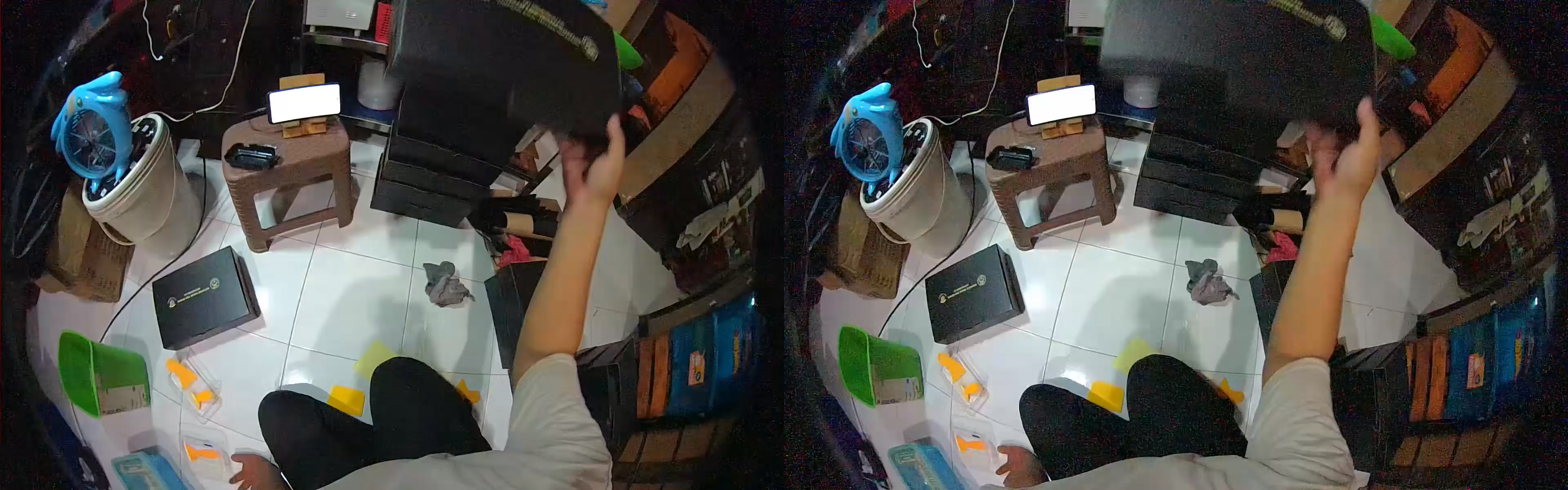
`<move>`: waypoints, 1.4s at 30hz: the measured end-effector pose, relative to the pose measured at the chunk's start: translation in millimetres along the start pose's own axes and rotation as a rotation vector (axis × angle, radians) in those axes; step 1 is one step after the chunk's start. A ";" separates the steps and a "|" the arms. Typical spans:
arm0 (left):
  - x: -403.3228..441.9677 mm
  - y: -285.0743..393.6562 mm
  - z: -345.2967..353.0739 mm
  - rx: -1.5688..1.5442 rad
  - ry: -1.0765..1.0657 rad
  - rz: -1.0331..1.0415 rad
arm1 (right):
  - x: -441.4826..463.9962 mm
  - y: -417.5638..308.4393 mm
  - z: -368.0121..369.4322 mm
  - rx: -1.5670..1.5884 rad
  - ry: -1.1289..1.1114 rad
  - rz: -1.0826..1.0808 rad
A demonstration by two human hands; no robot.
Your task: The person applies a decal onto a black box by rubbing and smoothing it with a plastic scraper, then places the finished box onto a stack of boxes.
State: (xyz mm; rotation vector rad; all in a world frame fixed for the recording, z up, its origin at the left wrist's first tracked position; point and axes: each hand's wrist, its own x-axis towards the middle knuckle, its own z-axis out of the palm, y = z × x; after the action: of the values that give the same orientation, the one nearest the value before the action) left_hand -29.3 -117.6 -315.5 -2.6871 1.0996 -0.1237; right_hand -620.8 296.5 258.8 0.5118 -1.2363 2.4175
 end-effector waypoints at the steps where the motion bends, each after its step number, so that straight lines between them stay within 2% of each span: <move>1: -3.8 2.1 -3.3 -0.006 -0.010 0.000 | 23.1 -11.2 9.5 0.080 -0.104 0.008; 3: -11.1 5.3 -8.6 -0.018 -0.032 0.000 | 76.0 -27.9 24.9 0.035 -0.051 0.037; 5: -17.3 8.3 -13.9 -0.029 -0.051 0.001 | 154.0 -32.1 23.5 0.003 -0.186 0.116; 7: -19.0 10.1 -14.5 -0.034 -0.065 0.008 | 191.6 -25.0 43.7 -0.091 0.074 0.135; 8: -19.2 10.7 -12.7 -0.036 -0.074 0.010 | 193.4 -23.0 44.2 -0.091 0.076 0.130; 10: -24.2 15.3 -10.6 -0.044 -0.099 0.010 | 188.4 -16.7 61.5 -0.385 0.358 0.144; 11: -27.5 17.1 -9.8 -0.048 -0.112 0.008 | 182.7 -16.0 62.3 -0.382 0.353 0.138; 13: -39.5 19.6 -10.8 -0.056 -0.144 -0.003 | 169.9 -3.3 55.9 -0.748 0.257 0.031; 15: -46.1 21.2 -9.7 -0.065 -0.166 -0.014 | 161.7 16.1 50.0 -1.427 0.351 -0.420; 18: -45.3 17.1 -23.2 -0.061 -0.165 -0.008 | 148.9 42.9 52.4 -1.606 0.269 -0.911; 21: -58.4 17.1 -28.2 -0.065 -0.190 -0.001 | 146.0 54.9 63.5 -1.723 -0.187 -1.058; 22: -65.1 17.4 -31.7 -0.067 -0.202 0.001 | 144.5 61.5 64.7 -1.723 -0.183 -1.063; 24: -70.4 16.5 -31.2 -0.068 -0.219 0.003 | 137.5 74.5 66.5 -2.034 -0.192 -0.965; 25: -72.3 15.3 -30.4 -0.068 -0.227 0.003 | 133.2 76.0 71.1 -2.035 -0.190 -0.965; 27: -75.4 12.1 -28.6 -0.066 -0.243 0.003 | 123.5 76.6 78.6 -2.095 -0.174 -0.790; 29: -81.2 10.6 -30.1 -0.071 -0.263 -0.001 | 106.8 73.8 78.1 -2.075 -0.207 -0.794; 32: -90.5 6.6 -36.4 -0.075 -0.289 0.004 | 69.6 87.7 61.8 -1.883 -0.236 -0.855; 36: -106.1 4.3 -40.8 -0.091 -0.330 0.007 | -37.6 117.9 5.5 -1.636 -0.517 -0.685; 39: -106.3 -4.4 -46.8 -0.099 -0.340 0.005 | -142.2 158.3 -73.7 -1.554 -0.638 -0.382; 41: -105.5 -8.6 -49.5 -0.107 -0.345 0.005 | -222.1 166.1 -122.0 -1.477 -0.690 0.023; 42: -104.6 -11.8 -50.9 -0.110 -0.346 0.006 | -256.0 174.6 -153.2 -1.544 -0.731 0.188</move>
State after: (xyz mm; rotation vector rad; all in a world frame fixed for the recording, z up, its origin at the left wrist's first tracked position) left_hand -104.4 -45.6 -262.1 -2.6605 1.0302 0.3993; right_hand -506.8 286.0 -67.4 0.7111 -2.9139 0.6742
